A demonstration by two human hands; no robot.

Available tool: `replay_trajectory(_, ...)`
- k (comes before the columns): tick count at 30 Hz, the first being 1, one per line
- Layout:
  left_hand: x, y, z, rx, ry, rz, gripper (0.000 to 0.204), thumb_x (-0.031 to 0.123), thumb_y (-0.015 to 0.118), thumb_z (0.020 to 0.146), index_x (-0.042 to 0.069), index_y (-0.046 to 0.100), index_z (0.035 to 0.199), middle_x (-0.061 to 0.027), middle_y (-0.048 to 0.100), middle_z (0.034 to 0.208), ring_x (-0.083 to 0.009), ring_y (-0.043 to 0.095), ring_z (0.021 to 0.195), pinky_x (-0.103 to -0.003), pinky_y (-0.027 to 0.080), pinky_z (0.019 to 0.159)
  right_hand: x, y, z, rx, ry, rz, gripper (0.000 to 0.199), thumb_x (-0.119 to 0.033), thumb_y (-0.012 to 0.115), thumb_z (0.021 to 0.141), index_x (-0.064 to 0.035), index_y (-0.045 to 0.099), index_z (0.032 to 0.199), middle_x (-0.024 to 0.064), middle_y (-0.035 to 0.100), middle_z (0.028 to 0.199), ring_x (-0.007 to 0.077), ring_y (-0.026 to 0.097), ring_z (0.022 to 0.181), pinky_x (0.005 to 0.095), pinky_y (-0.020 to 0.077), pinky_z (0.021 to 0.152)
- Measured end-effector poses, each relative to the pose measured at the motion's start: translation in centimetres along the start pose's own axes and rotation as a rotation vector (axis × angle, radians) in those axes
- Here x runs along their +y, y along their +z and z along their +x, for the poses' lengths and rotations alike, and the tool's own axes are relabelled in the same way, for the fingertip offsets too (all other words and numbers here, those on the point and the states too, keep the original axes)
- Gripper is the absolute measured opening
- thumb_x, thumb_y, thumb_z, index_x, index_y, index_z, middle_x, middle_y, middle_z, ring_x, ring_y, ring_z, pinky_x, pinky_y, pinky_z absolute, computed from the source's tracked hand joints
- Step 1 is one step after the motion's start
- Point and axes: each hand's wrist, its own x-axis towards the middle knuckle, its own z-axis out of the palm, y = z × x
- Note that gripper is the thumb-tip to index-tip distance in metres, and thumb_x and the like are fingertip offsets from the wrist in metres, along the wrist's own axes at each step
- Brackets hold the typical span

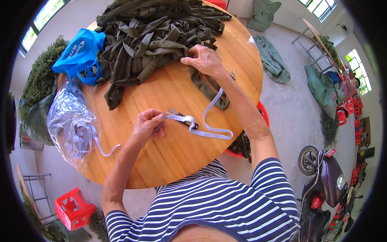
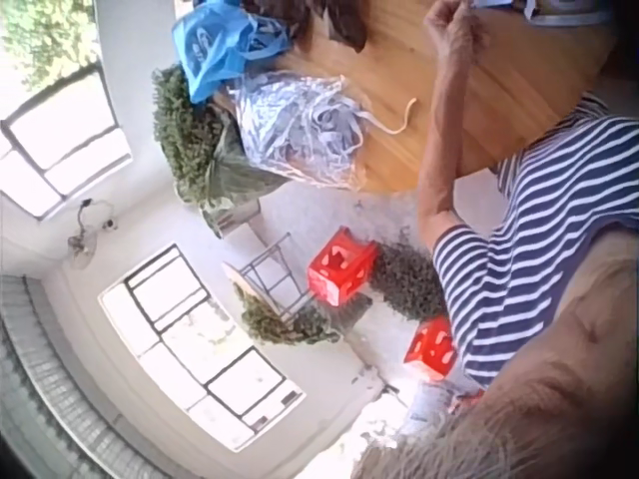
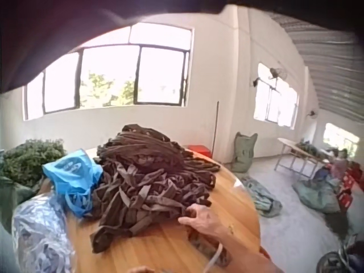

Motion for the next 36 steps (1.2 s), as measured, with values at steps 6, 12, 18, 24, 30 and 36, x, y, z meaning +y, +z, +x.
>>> replay_trajectory(6,-0.2,0.4,0.8,0.201,0.492,0.556,0.02,0.015,0.06,0.082,-0.003,0.058,0.091,-0.0053,0.06,0.072,-0.0095,0.057,0.065,-0.023,0.043,0.057,-1.5,-0.8,2.5,-0.37,-0.012,0.492,0.024,-0.027,0.064,0.074,-0.0033,0.06,0.07,0.0034,0.057,0.058,0.0086,0.05,0.044,0.0224,0.0382,0.039)
replay_trajectory(12,4.4,0.7,1.8,0.199,0.545,-0.061,0.02,0.017,0.062,0.082,0.0,0.06,0.091,-0.0049,0.062,0.08,-0.0118,0.059,0.075,-0.026,0.045,0.068,-13.2,-1.4,0.6,-0.725,-0.042,0.578,0.022,-0.026,0.063,0.08,-0.0046,0.06,0.075,-0.002,0.056,0.059,0.0032,0.053,0.048,0.0173,0.0404,0.041)
replay_trajectory(18,4.5,-3.5,-1.9,0.182,0.324,-0.212,0.021,0.02,0.059,0.084,0.001,0.06,0.093,-0.0088,0.064,0.077,-0.0153,0.062,0.068,-0.027,0.051,0.058,-10.7,-0.5,2.1,-0.31,-0.265,0.396,0.028,-0.025,0.058,0.08,0.0009,0.063,0.088,0.0096,0.062,0.07,0.0148,0.059,0.061,0.0259,0.0483,0.058)
replay_trajectory(24,3.9,-6.0,-5.0,0.134,0.319,-0.235,0.021,0.019,0.058,0.085,0.0,0.059,0.094,-0.0103,0.063,0.075,-0.015,0.062,0.066,-0.026,0.051,0.058,-2.9,1.7,4.2,0.048,-0.094,-0.08,0.038,-0.026,0.052,0.077,-0.0071,0.055,0.109,0.0186,0.057,0.105,0.032,0.055,0.1,0.0409,0.0418,0.085)
replay_trajectory(30,2.7,-7.1,-6.6,0.228,0.376,-0.409,0.019,0.015,0.057,0.085,-0.001,0.058,0.095,-0.0099,0.062,0.074,-0.015,0.061,0.06,-0.024,0.051,0.055,-1.4,2.4,1.2,0.171,-0.448,-0.365,0.042,-0.029,0.063,0.07,-0.0079,0.058,0.106,0.0156,0.061,0.094,0.0309,0.057,0.09,0.0421,0.0435,0.079)
replay_trajectory(36,1.3,-9.3,-7.5,0.637,0.29,0.114,0.025,0.017,0.059,0.083,0.0,0.058,0.101,-0.0103,0.062,0.081,-0.0181,0.062,0.07,-0.03,0.05,0.055,-2.4,-0.7,1.1,-0.328,0.095,0.485,0.02,-0.023,0.062,0.074,-0.0058,0.061,0.084,0.0033,0.058,0.06,0.0105,0.055,0.049,0.0233,0.0429,0.046)
